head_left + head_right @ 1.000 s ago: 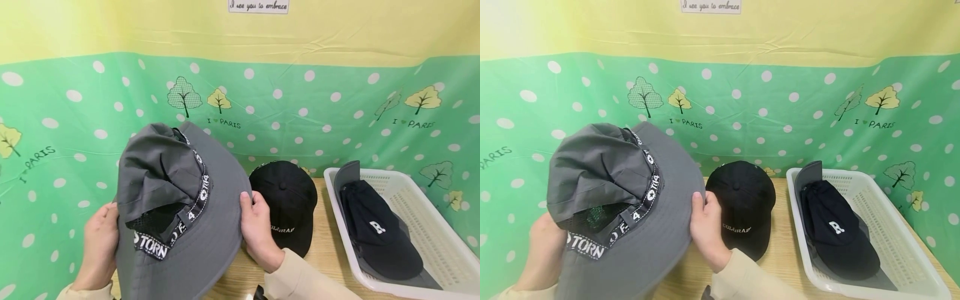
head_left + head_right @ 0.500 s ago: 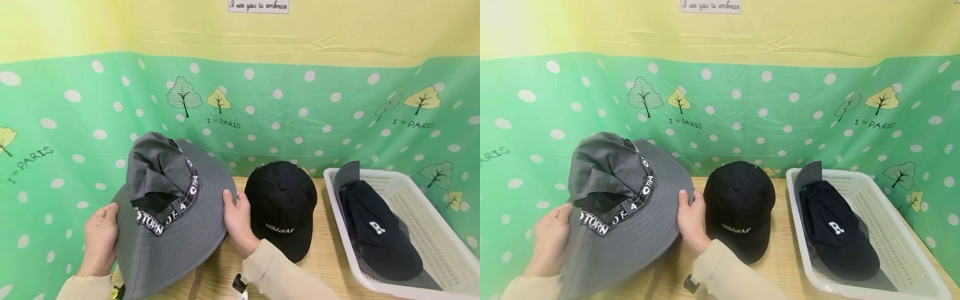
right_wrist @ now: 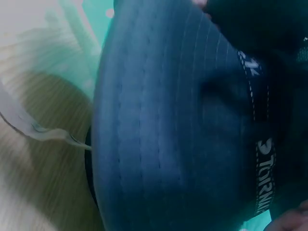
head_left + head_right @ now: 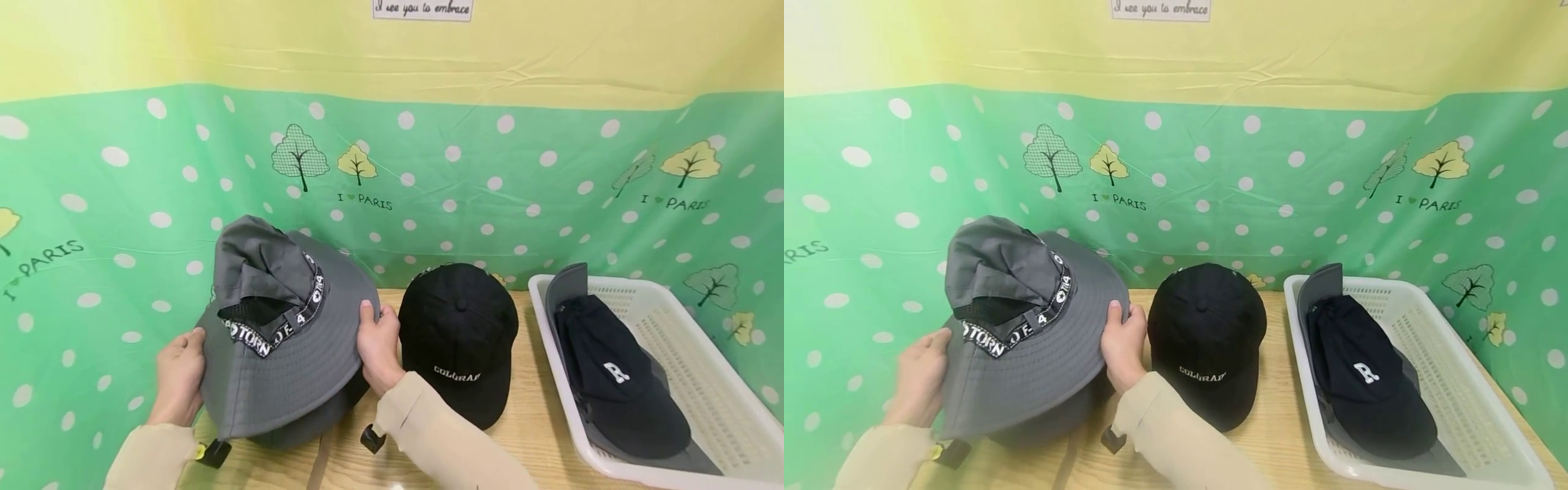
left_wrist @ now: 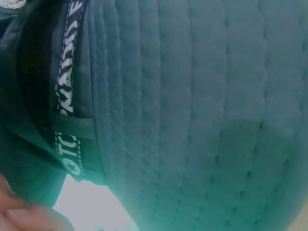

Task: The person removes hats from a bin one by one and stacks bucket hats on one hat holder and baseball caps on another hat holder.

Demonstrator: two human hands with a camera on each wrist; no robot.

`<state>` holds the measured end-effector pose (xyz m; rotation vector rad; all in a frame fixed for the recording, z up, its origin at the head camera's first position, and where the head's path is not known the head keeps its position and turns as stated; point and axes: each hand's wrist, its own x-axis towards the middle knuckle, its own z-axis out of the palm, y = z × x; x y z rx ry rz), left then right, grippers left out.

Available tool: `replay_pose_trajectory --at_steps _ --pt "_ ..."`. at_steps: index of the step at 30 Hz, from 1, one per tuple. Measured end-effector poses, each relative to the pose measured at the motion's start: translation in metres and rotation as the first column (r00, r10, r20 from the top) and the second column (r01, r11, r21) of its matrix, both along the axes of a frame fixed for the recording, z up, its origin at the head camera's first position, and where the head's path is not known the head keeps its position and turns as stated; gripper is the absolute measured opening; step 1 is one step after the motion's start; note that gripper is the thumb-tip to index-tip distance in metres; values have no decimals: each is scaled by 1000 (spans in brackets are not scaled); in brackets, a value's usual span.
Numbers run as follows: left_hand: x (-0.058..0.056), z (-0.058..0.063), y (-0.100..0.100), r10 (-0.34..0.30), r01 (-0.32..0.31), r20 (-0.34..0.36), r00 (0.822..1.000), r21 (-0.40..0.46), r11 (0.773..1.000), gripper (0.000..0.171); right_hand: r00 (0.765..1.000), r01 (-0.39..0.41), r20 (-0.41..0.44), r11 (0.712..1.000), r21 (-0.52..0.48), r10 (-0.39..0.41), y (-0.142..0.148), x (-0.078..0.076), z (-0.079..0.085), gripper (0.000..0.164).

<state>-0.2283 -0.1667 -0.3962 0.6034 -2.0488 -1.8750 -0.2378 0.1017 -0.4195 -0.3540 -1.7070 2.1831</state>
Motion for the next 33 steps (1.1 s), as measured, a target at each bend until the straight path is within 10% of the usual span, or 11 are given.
replay_pose_trajectory --at_steps 10,19,27,33 --pt "-13 -11 -7 -50 64 92 994 -145 987 33 997 25 72 998 56 -29 1 -22 -2 21" --pt "-21 -33 -19 -76 127 157 985 -343 931 41 984 2 178 991 137 -26 2 -30 -26 22" --pt "-22 -49 -27 -182 266 202 962 -551 791 40 982 -18 185 968 251 -30 5 -25 -44 19" --pt "-27 -60 -32 -231 291 185 955 -729 620 35 986 -21 159 926 377 -42 7 -25 -58 21"
